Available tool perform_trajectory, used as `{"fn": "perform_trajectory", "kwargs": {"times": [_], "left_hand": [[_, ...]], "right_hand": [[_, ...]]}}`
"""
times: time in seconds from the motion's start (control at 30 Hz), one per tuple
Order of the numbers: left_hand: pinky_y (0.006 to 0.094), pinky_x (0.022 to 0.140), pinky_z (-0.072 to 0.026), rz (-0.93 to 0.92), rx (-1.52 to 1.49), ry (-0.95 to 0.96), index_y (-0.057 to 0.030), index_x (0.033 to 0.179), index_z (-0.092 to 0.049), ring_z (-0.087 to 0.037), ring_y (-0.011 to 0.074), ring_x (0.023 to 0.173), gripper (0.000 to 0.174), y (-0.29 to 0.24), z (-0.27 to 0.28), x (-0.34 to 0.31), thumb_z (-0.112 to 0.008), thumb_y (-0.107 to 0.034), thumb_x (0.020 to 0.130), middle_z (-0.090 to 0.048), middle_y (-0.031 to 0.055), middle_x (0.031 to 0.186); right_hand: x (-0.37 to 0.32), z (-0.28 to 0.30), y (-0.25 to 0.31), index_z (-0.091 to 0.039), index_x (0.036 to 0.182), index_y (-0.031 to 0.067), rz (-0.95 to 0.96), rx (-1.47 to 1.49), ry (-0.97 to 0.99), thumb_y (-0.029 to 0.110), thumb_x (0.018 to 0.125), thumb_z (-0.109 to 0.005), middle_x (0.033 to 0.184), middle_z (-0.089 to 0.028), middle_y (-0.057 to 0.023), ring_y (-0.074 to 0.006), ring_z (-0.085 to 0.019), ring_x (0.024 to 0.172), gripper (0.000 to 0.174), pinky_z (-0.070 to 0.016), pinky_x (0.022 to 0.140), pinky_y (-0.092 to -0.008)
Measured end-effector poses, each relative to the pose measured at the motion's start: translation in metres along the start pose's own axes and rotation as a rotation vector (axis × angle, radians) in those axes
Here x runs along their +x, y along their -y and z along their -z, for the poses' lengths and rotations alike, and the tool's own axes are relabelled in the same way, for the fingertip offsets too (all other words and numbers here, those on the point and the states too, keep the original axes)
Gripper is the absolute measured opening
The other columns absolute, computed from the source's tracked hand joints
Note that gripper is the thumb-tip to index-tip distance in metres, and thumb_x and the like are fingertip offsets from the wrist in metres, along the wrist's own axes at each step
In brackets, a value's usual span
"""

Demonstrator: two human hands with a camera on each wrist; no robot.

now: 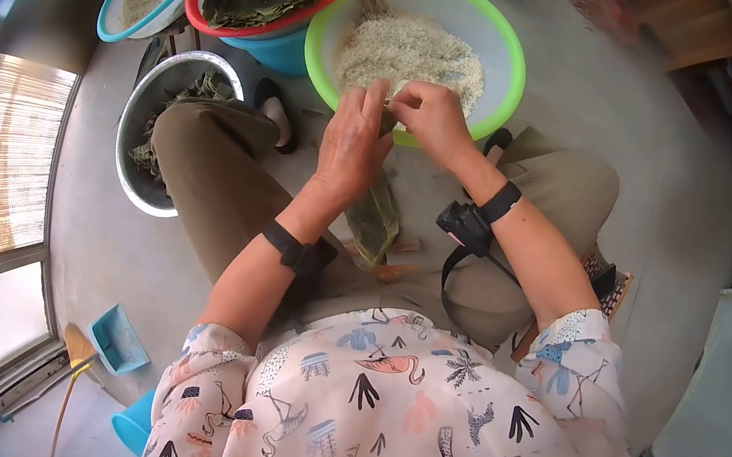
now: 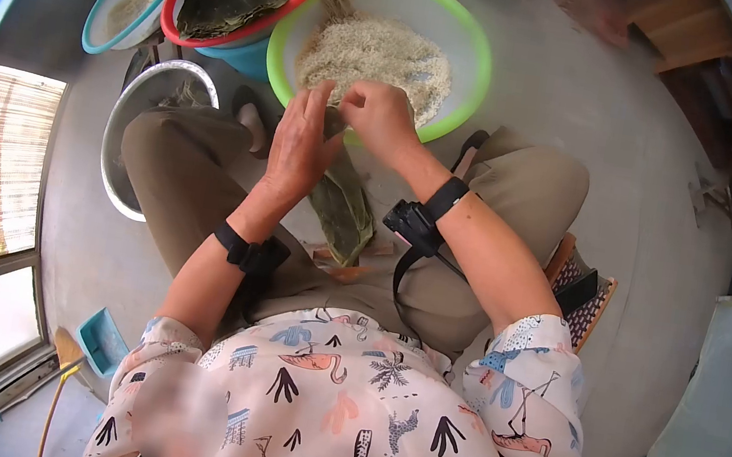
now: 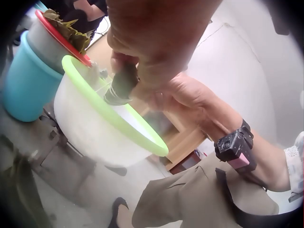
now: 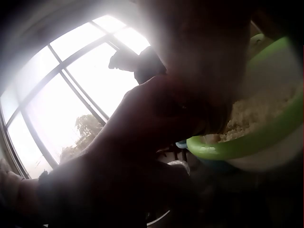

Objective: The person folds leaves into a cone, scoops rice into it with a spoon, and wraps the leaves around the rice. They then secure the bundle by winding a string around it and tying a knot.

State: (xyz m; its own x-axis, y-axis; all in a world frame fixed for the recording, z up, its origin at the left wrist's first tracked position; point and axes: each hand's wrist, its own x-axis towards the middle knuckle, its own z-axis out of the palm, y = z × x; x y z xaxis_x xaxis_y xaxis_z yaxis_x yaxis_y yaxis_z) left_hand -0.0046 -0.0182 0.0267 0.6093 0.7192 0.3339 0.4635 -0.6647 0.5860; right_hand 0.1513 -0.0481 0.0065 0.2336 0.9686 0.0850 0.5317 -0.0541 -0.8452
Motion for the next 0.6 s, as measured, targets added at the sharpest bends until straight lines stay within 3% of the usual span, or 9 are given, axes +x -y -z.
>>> {"fn": "perform_trajectory", "kwargs": {"times": [0.03,0.07,0.13,0.27,0.33,0.47,0.6], "left_hand": [[0.0437,0.078,-0.0465,0.005,-0.011,0.005,-0.0035,0.127,-0.041,-0.052,0.0368,0.094,0.070,0.000,0.000,0.001,-0.069,0.005,0.063,-0.050,0.0171,0.097],[0.0437,0.078,-0.0465,0.010,-0.017,0.004,-0.0035,0.127,-0.041,-0.052,0.0368,0.094,0.070,0.001,0.000,0.002,-0.069,0.005,0.063,-0.050,0.0171,0.097],[0.0435,0.078,-0.0467,0.008,-0.013,-0.002,-0.0033,0.129,-0.039,-0.052,0.0369,0.094,0.074,0.001,-0.003,-0.001,-0.069,0.005,0.062,-0.050,0.0172,0.097],[0.0434,0.082,-0.0461,0.042,-0.031,0.004,-0.0034,0.129,-0.041,-0.053,0.0392,0.097,0.070,0.006,-0.008,0.000,-0.070,0.002,0.065,-0.052,0.0195,0.102],[0.0439,0.081,-0.0462,0.053,-0.033,0.022,-0.0024,0.130,-0.040,-0.053,0.0396,0.096,0.074,0.007,-0.009,-0.001,-0.071,0.001,0.064,-0.051,0.0199,0.102],[0.0414,0.082,-0.0471,0.053,-0.057,0.030,-0.0010,0.132,-0.037,-0.053,0.0387,0.098,0.081,-0.003,0.003,-0.002,-0.075,0.000,0.060,-0.049,0.0199,0.103],[0.0424,0.084,-0.0470,0.081,-0.048,0.040,-0.0024,0.131,-0.036,-0.053,0.0381,0.101,0.077,-0.001,0.005,-0.002,-0.075,-0.004,0.065,-0.049,0.0195,0.104]], "right_hand": [[0.001,-0.001,-0.002,-0.066,0.081,0.0020,-0.133,0.133,0.018,0.014,0.075,-0.066,0.078,-0.066,-0.0143,-0.0257,-0.064,0.066,0.013,-0.0496,0.062,-0.0359],[0.002,0.000,-0.003,-0.066,0.081,0.0020,-0.136,0.127,0.023,0.014,0.075,-0.066,0.078,-0.066,-0.0143,-0.0257,-0.064,0.066,0.013,-0.0496,0.062,-0.0359],[-0.001,0.000,-0.007,-0.067,0.083,0.0009,-0.392,0.416,0.078,0.016,0.078,-0.066,0.074,-0.067,-0.0117,-0.0180,-0.063,0.062,0.016,-0.0497,0.059,-0.0316],[0.002,-0.001,-0.011,-0.067,0.083,-0.0004,-0.384,0.421,0.090,0.016,0.079,-0.066,0.068,-0.065,-0.0087,-0.0143,-0.062,0.060,0.017,-0.0497,0.057,-0.0295],[0.006,-0.004,-0.021,-0.066,0.083,-0.0006,-0.113,0.167,0.113,0.014,0.082,-0.065,0.066,-0.063,-0.0078,-0.0129,-0.062,0.057,0.015,-0.0493,0.054,-0.0284],[0.004,0.004,0.007,-0.063,0.080,-0.0012,-0.262,0.216,0.142,0.010,0.084,-0.062,0.066,-0.063,-0.0073,-0.0126,-0.061,0.056,0.012,-0.0487,0.051,-0.0285],[0.001,0.010,0.020,-0.061,0.085,0.0034,-0.443,0.507,0.131,0.013,0.086,-0.064,0.069,-0.058,0.0012,-0.0064,-0.054,0.057,0.010,-0.0429,0.052,-0.0222]]}}
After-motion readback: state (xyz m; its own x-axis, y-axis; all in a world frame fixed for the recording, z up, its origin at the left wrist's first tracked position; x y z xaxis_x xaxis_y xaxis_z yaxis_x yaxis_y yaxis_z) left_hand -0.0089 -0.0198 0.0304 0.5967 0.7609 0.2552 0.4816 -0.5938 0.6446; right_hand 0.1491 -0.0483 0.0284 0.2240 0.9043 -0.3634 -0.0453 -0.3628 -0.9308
